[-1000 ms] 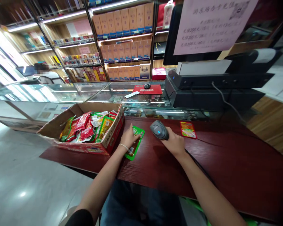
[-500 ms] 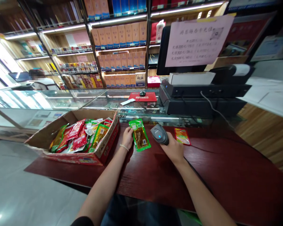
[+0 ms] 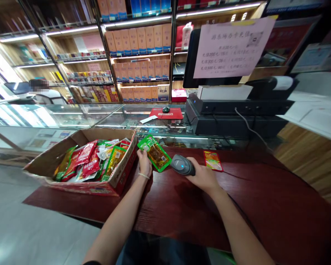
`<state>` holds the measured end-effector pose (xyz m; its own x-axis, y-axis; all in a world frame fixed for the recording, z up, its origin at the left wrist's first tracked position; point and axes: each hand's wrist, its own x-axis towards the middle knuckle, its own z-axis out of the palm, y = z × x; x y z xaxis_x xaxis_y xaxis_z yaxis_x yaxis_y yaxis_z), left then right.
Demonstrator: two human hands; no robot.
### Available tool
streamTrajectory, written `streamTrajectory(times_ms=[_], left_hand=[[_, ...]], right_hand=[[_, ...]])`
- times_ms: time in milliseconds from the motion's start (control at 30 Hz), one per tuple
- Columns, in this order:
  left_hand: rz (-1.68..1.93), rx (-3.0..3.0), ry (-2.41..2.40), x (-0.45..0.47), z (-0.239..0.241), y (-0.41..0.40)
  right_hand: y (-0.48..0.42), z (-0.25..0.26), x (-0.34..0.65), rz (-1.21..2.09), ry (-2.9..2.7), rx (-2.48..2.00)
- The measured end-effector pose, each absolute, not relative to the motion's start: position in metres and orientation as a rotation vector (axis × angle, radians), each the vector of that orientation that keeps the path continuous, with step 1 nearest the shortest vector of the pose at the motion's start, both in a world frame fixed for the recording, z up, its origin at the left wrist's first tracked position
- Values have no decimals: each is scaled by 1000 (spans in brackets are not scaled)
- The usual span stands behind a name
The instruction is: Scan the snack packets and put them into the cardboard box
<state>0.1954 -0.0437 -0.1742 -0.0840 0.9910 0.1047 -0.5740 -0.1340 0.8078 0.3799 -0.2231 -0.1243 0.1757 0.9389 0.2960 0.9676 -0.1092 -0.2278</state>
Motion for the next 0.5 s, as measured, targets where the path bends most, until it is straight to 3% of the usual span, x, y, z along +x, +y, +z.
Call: streamTrajectory(times_ms=[333, 500], left_hand=[[1599, 926, 793, 198, -178, -41], [1574, 1232, 920, 199, -153, -59]], right_hand=[[-225, -120, 376, -112, -1883, -2089], [-225, -125, 381, -252, -1693, -2053]])
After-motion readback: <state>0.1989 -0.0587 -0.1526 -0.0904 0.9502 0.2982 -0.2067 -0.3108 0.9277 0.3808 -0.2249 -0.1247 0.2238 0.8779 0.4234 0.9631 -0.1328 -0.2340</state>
